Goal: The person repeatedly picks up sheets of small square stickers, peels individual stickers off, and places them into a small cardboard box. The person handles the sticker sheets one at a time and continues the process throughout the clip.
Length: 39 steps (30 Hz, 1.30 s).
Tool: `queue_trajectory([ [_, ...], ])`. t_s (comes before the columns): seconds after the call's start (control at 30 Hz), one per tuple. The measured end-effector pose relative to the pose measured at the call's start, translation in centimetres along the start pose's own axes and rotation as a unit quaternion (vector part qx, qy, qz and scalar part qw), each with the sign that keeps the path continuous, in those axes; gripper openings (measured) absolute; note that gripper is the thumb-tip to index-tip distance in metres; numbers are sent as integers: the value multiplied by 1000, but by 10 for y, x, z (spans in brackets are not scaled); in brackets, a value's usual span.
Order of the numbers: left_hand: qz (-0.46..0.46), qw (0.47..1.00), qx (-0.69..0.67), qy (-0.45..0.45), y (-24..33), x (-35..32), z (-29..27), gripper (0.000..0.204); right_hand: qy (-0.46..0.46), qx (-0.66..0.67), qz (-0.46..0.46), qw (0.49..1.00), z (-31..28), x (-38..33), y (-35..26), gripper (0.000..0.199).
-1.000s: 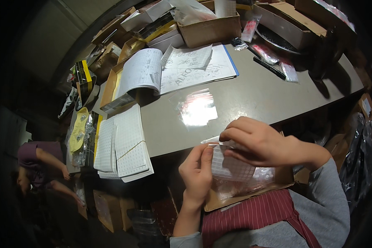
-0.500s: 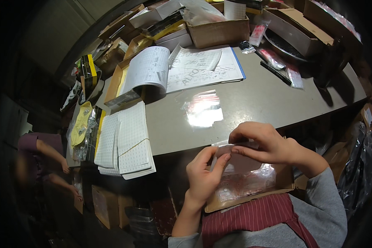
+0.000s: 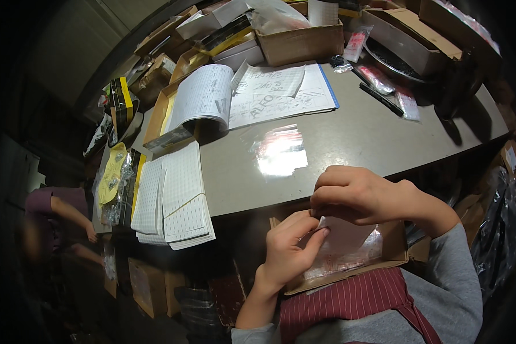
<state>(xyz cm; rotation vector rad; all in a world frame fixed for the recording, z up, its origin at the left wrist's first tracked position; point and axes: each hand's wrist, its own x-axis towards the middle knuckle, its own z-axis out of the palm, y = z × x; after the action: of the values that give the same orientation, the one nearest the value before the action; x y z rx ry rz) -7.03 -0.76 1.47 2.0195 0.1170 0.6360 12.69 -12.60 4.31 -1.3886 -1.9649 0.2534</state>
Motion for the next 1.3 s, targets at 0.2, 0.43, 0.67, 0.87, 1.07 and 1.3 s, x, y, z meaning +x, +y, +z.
queue_trajectory([
  [0.2,-83,987,-138,-17,-13,1,-1,12,-7,-69,-33,997,2,1,6,41],
  [0.43,-218,938,-267,49,-23,9,-4,14,-3,-44,89,995,-12,35,57,21],
  [0.67,-187,952,-217,108,-42,-4,-13,13,-68,-39,211,974,-34,0,70,38],
  [0.87,-157,968,-174,86,-51,-6,-9,13,19,63,217,974,-51,1,75,26],
  [1.07,-102,989,-74,77,-42,0,-14,13,-67,-144,124,979,-43,16,89,23],
  [1.3,-1,995,-19,96,-34,-2,-18,12,-34,-214,248,944,-46,17,83,25],
])
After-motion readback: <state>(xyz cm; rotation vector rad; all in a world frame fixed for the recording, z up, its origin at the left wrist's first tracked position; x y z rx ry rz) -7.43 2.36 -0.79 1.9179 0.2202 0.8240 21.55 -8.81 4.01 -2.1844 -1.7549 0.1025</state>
